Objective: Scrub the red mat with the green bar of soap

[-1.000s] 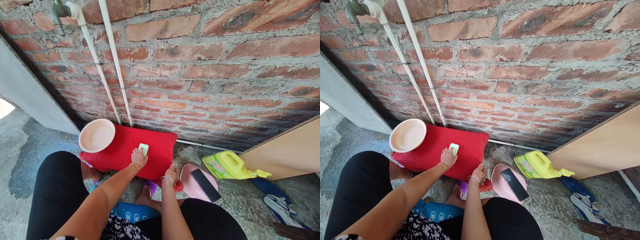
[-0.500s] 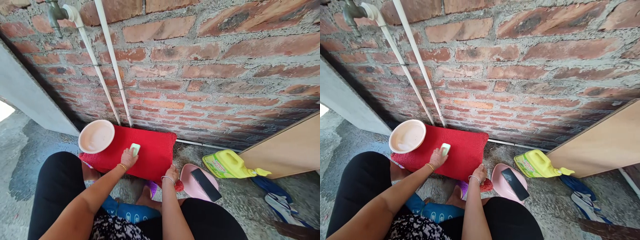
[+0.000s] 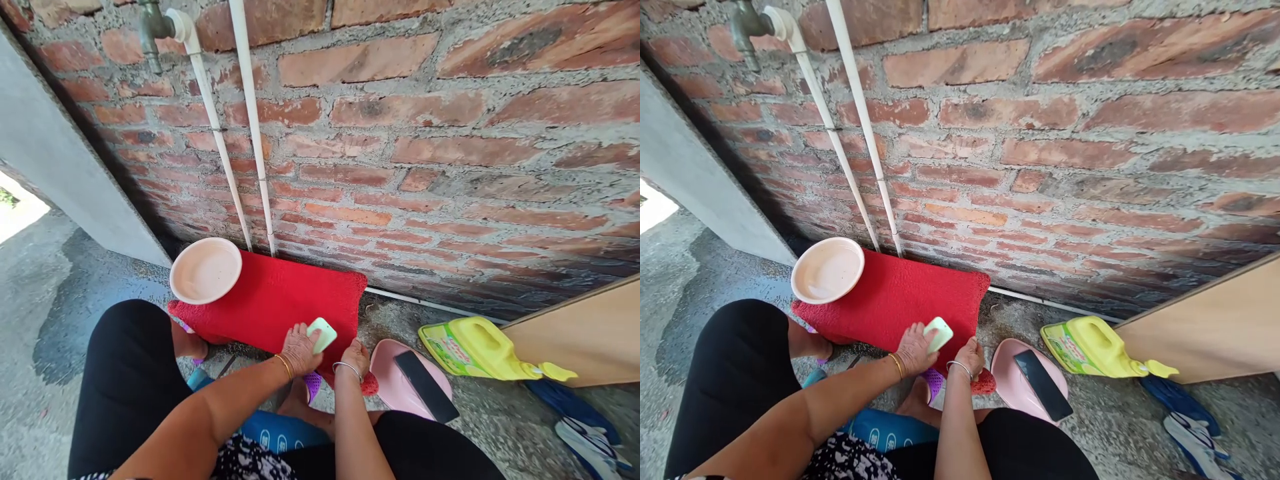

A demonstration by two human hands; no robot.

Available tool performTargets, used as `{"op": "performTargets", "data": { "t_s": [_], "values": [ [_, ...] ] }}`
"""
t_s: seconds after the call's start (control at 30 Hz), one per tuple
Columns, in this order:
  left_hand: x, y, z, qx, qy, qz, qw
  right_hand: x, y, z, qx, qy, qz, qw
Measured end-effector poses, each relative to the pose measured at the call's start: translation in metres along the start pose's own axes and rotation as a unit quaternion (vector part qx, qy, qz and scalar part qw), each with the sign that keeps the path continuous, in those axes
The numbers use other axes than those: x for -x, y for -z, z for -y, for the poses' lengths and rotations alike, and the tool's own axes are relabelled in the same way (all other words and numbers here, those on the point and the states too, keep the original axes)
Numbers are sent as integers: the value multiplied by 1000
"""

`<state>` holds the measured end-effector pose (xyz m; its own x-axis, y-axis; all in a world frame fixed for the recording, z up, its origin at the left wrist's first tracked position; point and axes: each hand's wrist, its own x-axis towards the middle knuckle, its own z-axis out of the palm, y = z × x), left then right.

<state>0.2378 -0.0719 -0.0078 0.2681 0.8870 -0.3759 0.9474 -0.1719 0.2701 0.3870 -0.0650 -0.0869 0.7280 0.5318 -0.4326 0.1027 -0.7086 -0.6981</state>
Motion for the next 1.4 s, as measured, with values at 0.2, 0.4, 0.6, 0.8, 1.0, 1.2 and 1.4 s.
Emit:
{"op": "performTargets", "data": {
  "t_s": [0.2,0.4,0.6,0.8,1.0,1.2,1.4],
  "values": [
    [2,14,52,7,115,-35,993,9,-1,10,12,-65,-46,997],
    [12,48,148,16,348,-131,928,9,-4,15,17,-89,-69,993],
    [12,34,121,12,323,-108,940,7,-6,12,52,-83,-62,993],
    [1,-5,48,-8,82,-4,997,6,-5,8,56,-73,-63,994],
    [-18,25,70,7,134,-34,990,12,-4,13,46,-72,-72,994],
    [-40,74,121,21,331,-88,939,12,-6,15,19,-83,-79,993],
    [-43,54,65,14,229,-45,972,14,-3,20,40,-87,-65,993]
  ]
}}
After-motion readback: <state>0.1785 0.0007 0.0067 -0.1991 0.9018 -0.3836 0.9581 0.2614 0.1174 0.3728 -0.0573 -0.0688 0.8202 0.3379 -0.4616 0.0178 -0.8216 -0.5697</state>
